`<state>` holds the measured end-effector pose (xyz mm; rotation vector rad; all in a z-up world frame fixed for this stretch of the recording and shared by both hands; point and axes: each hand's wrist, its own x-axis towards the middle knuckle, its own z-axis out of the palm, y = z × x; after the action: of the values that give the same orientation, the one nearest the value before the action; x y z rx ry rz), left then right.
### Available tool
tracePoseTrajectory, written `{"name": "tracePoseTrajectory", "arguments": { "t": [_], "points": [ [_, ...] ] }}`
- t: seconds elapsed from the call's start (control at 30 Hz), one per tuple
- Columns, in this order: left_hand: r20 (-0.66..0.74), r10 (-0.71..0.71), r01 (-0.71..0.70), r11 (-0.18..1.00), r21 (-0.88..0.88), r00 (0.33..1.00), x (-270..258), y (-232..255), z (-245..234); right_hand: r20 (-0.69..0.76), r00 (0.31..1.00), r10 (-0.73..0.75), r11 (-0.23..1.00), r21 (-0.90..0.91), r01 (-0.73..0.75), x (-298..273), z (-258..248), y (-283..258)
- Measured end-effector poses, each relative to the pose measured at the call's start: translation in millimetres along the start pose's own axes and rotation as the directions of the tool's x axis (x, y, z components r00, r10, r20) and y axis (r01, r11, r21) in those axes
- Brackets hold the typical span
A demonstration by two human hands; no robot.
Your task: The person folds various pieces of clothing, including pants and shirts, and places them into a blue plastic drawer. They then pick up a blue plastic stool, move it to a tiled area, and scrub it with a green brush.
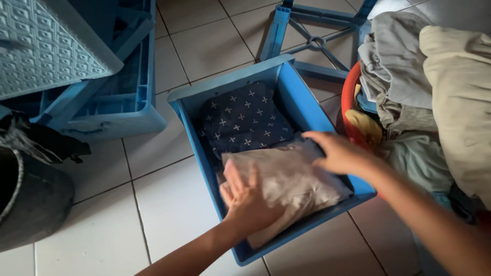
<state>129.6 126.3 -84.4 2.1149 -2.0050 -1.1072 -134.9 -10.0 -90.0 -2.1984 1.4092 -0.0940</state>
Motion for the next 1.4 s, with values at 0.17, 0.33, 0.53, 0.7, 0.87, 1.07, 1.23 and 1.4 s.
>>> {"name": "tracePoseTrajectory", "arguments": {
  "t": [0.17, 0.33, 0.53, 0.7, 0.87, 1.07, 1.23, 1.4],
  "points": [
    [0.125, 0.195, -0.226, 0.911, 0.344, 0.973, 36.0, 2.8, 2.8, 0.298, 0.947, 0.123, 0.892, -0.452, 0.027, -17.8, 53.0, -54.6],
    [0.274, 0.028, -0.174, 0.832, 0.527, 0.961, 39.9, -6.3, 35.4, -0.015, 0.99, -0.137, 0.786, -0.61, 0.1, -35.4, 125.1, -40.8],
    [0.341, -0.006, -0.169, 0.86, 0.482, 0.94, 36.8, 10.8, 20.2, 0.102, 0.995, 0.004, 0.961, -0.277, 0.025, -33.4, 37.1, -62.6],
    [0.121, 0.194, -0.217, 0.953, 0.21, 0.973, 36.7, 75.5, 17.0, -0.585, 0.769, -0.258, 0.946, -0.315, 0.078, -47.6, -62.5, -42.1],
    [0.057, 0.431, -0.413, 0.89, -0.193, 0.901, 24.6, 140.2, 2.3, -0.668, 0.555, 0.495, 0.508, -0.296, -0.809, -62.3, -130.7, 39.9],
    [0.028, 0.488, -0.451, 0.826, -0.339, 0.873, 30.3, 152.8, -6.7, -0.423, 0.698, 0.577, 0.761, -0.032, -0.648, -107.5, -185.2, 162.6],
    [-0.11, 0.484, -0.452, 0.677, -0.581, 0.868, 54.5, 143.6, 7.1, -0.109, 0.701, 0.705, 0.665, 0.445, -0.6, -129.6, -223.8, 159.9],
    [-0.14, 0.5, -0.466, 0.619, -0.632, 0.855, 66.7, 144.6, 22.7, -0.452, 0.657, 0.604, 0.53, -0.388, -0.754, -90.8, -168.7, 96.8]
  ]
}}
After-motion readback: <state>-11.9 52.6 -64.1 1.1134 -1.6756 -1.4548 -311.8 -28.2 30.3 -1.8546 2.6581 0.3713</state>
